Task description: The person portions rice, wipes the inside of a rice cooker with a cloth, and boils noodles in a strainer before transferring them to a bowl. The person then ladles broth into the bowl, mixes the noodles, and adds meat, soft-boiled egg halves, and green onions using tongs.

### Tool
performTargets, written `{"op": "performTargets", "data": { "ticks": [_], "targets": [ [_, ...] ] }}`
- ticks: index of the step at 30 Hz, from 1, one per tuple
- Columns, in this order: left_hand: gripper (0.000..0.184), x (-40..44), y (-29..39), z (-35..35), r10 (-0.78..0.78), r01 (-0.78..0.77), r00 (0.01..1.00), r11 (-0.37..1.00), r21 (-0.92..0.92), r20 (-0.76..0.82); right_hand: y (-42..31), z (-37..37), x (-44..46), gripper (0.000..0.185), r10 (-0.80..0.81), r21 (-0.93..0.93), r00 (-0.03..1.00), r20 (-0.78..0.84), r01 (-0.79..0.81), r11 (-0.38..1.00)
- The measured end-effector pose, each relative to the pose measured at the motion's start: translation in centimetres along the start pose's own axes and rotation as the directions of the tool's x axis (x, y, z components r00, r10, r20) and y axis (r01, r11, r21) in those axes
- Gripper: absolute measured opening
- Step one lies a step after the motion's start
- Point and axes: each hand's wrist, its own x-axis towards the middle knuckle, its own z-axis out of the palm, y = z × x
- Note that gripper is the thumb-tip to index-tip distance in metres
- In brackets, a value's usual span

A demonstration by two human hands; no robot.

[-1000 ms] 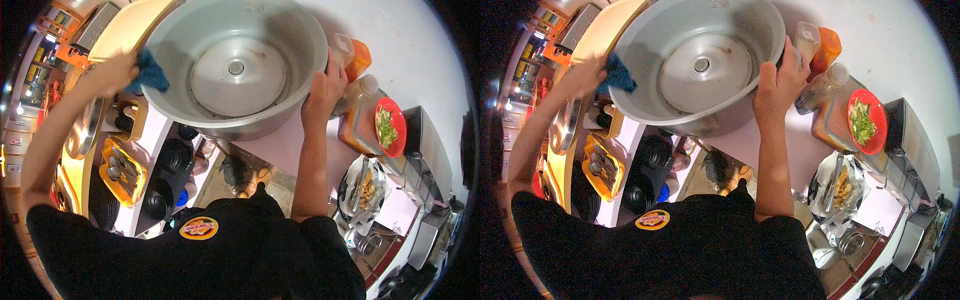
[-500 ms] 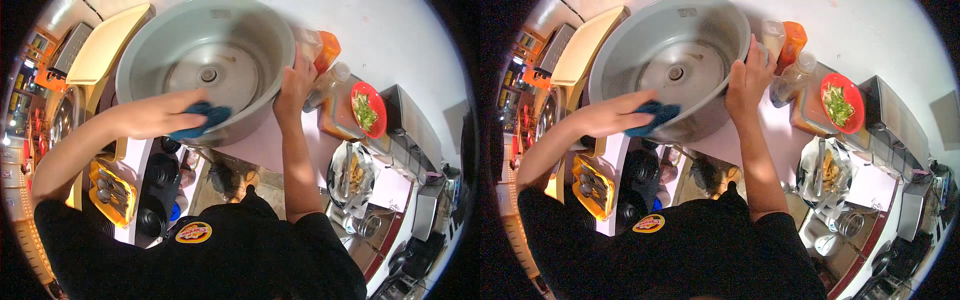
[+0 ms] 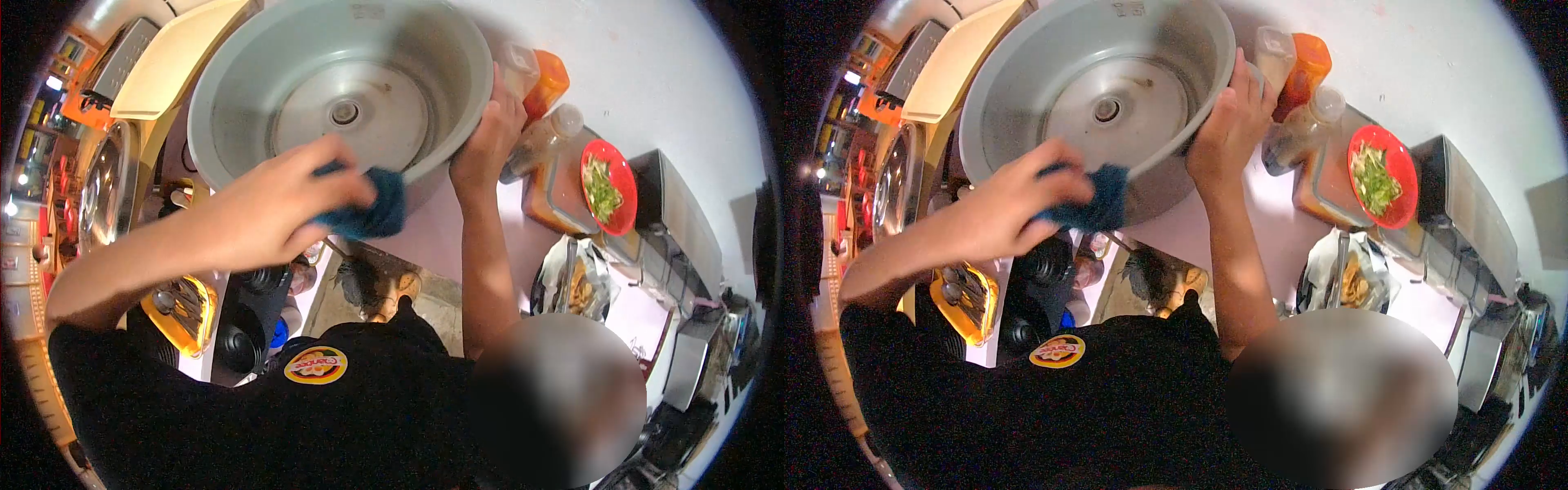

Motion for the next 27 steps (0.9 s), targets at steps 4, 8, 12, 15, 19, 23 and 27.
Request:
{"op": "performTargets", "data": {
  "ticks": [4, 8, 12, 15, 19, 23, 27],
  "targets": [
    [0.043, -0.4, 0.7, 1.2, 0.012, -0.013, 1.000, 0.940, 0.342, 0.006, -0.9, -0.7, 0.5, 0.054, 0.029, 0.125, 1.000, 0.007, -0.030, 0.992],
    [0.043, 8.4, 0.1, 3.6, 0.039, -0.019, 0.988, 0.990, 0.136, -0.148, -0.5, -1.1, 0.4, 0.050, -0.014, 0.148, 1.000, -0.014, 0.016, 0.989],
    [0.037, 18.4, -3.5, 3.7, -0.011, 0.056, 0.931, 0.992, 0.114, -0.366, -0.4, -1.1, -0.2, 0.044, 0.118, 0.315, 0.989, -0.086, -0.086, 0.945],
    [0.037, 17.9, -5.7, 4.5, 0.137, -0.058, 0.932, 0.970, 0.235, -0.336, 0.1, -1.3, -0.3, 0.054, 0.087, 0.383, 0.996, 0.019, -0.087, 0.919],
    [0.035, 6.0, -0.7, 3.1, -0.011, 0.004, 0.990, 0.999, -0.048, -0.137, 1.1, -0.5, -0.1, 0.061, -0.020, 0.246, 0.999, -0.030, 0.027, 0.969],
    [0.036, -0.1, 0.6, 0.6, -0.011, 0.004, 0.999, 0.982, 0.191, 0.036, -0.7, -0.7, 0.4, 0.061, -0.009, 0.213, 0.999, -0.038, 0.016, 0.977],
    [0.034, 5.0, -2.0, 2.3, 0.199, -0.194, 0.977, 0.978, 0.072, -0.074, -0.4, -0.5, -0.3, 0.060, -0.019, 0.072, 1.000, 0.006, 0.018, 0.997]
  ]
}}
